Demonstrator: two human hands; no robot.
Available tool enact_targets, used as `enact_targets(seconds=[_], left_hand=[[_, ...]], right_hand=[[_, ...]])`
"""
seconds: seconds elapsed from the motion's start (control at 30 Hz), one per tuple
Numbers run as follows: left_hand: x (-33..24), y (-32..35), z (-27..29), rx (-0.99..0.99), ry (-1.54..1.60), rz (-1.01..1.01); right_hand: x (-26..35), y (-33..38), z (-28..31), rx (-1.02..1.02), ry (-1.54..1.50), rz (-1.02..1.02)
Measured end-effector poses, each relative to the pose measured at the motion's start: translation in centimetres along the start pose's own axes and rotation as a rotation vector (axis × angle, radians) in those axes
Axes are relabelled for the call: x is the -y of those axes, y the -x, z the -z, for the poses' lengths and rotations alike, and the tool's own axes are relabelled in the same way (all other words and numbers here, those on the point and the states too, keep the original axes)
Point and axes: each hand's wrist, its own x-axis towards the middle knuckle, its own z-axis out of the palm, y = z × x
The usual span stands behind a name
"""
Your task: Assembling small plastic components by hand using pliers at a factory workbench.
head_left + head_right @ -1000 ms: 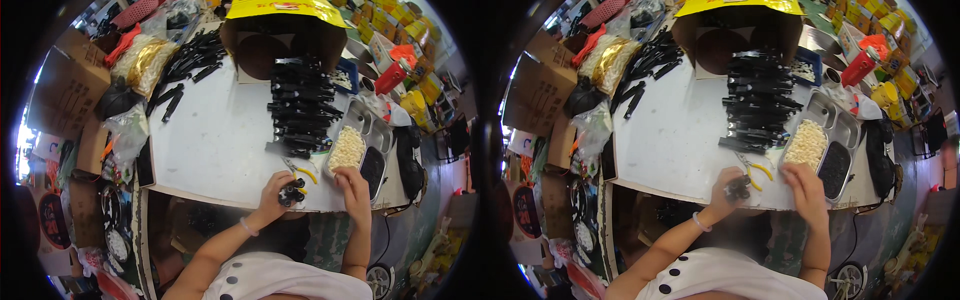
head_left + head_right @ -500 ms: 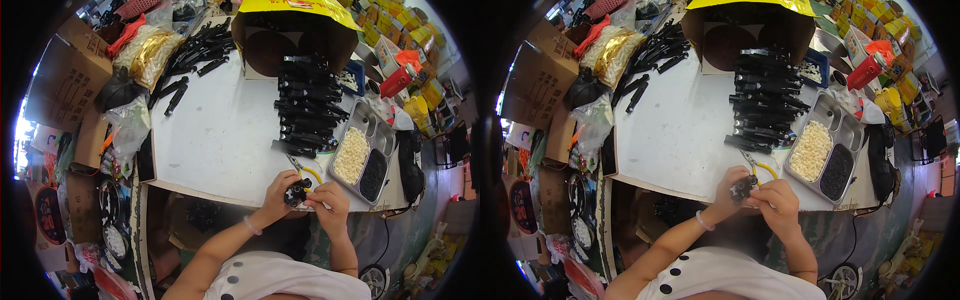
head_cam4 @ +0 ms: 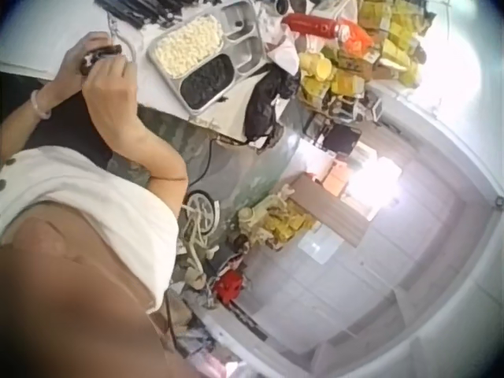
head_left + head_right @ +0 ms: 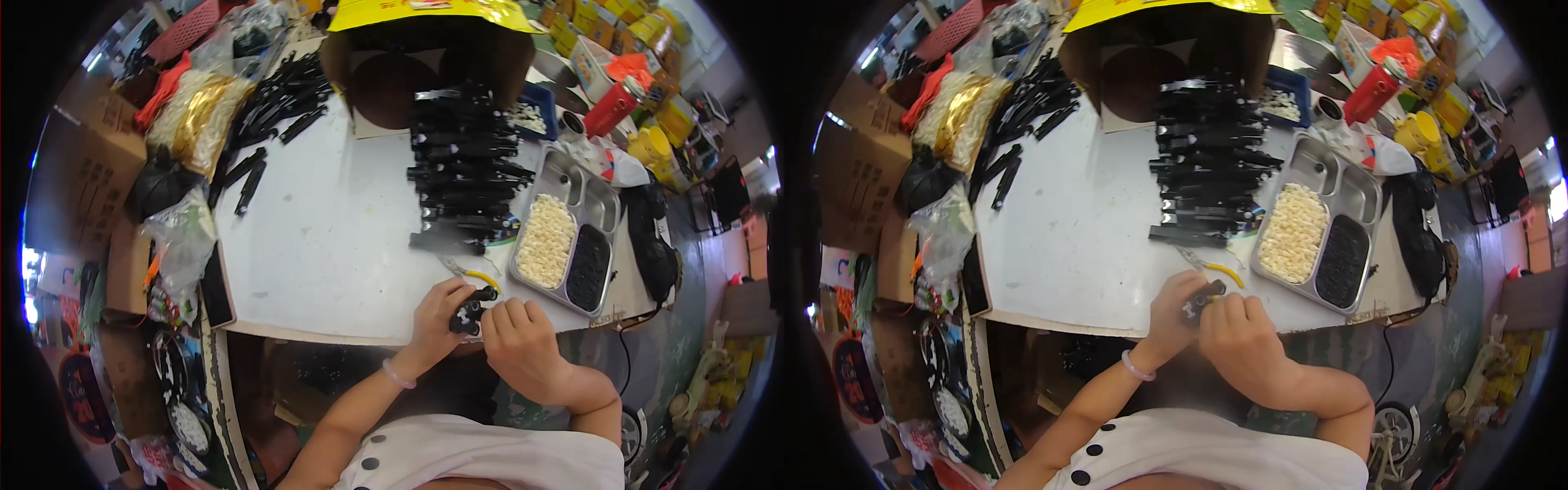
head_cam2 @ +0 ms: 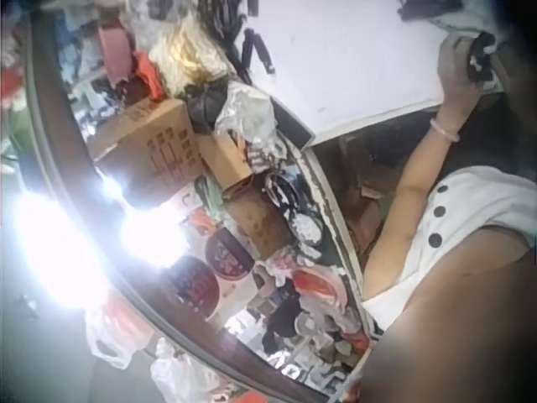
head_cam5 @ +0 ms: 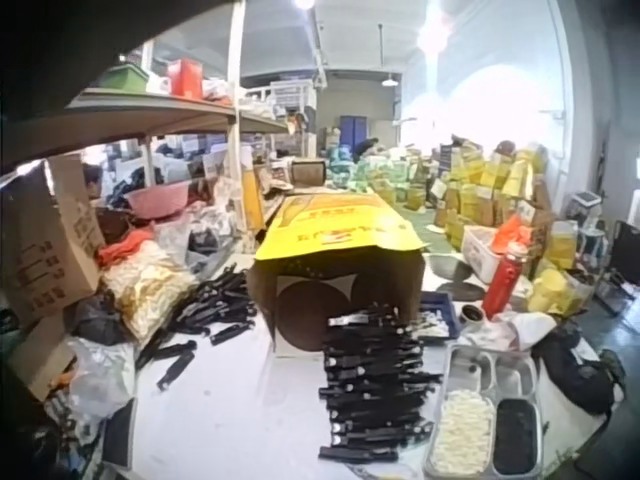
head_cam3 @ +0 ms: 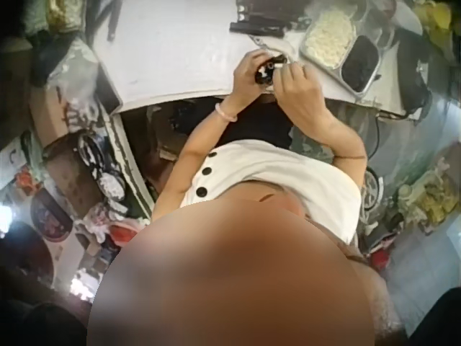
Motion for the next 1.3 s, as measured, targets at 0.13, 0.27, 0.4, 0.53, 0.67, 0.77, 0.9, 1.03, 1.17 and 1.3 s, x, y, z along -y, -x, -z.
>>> enact_targets(seconds=[0.13, 0.27, 0.4, 0.53, 0.67, 0.77, 0.9, 1.03, 1.17, 1.3], left_hand=[[-0.2, -0.2, -0.1, -0.003, -0.053, -0.041], [-0.2, -0.1, 0.1, 0.009, -0.047, -0.073], [0.1, 0.6, 0.0, -0.011, 0.014, -0.008], [0.4, 0.7, -0.1, -0.027, 0.035, 0.069], [-0.1, 0.5, 0.1, -0.024, 0.010, 0.037], [0.0, 0.3, 0.0, -0.017, -0.032, 0.014], [-0.3, 0.3, 0.1, -0.013, 0.011, 0.060], [-0.2, 0.3, 0.2, -0.010, 0.020, 0.059], [0.1, 0.5, 0.3, 0.000, 0.018, 0.050], [0.1, 0.5, 0.2, -0.002, 0.042, 0.059]], right_hand=[[-2.2, 0.2, -0.6, -0.079, -0.396, 0.065], [-1.4, 1.3, -0.4, -0.071, -0.362, 0.020], [-1.2, 1.2, -0.9, -0.167, -0.512, -0.060], [-3.6, 2.0, -2.6, -0.231, -0.701, -0.251], [-7.7, 3.4, -5.9, -0.343, -0.542, -0.512], [-8.8, 3.8, -8.4, -0.149, -0.509, -0.408], [-8.7, 3.8, -9.9, -0.190, -0.550, -0.436], [-7.8, 3.4, -8.9, -0.296, -0.657, -0.653], [-5.8, 2.3, -5.1, -0.272, -1.144, -0.627], [-4.3, 1.0, -3.4, -0.310, -1.109, -0.316]])
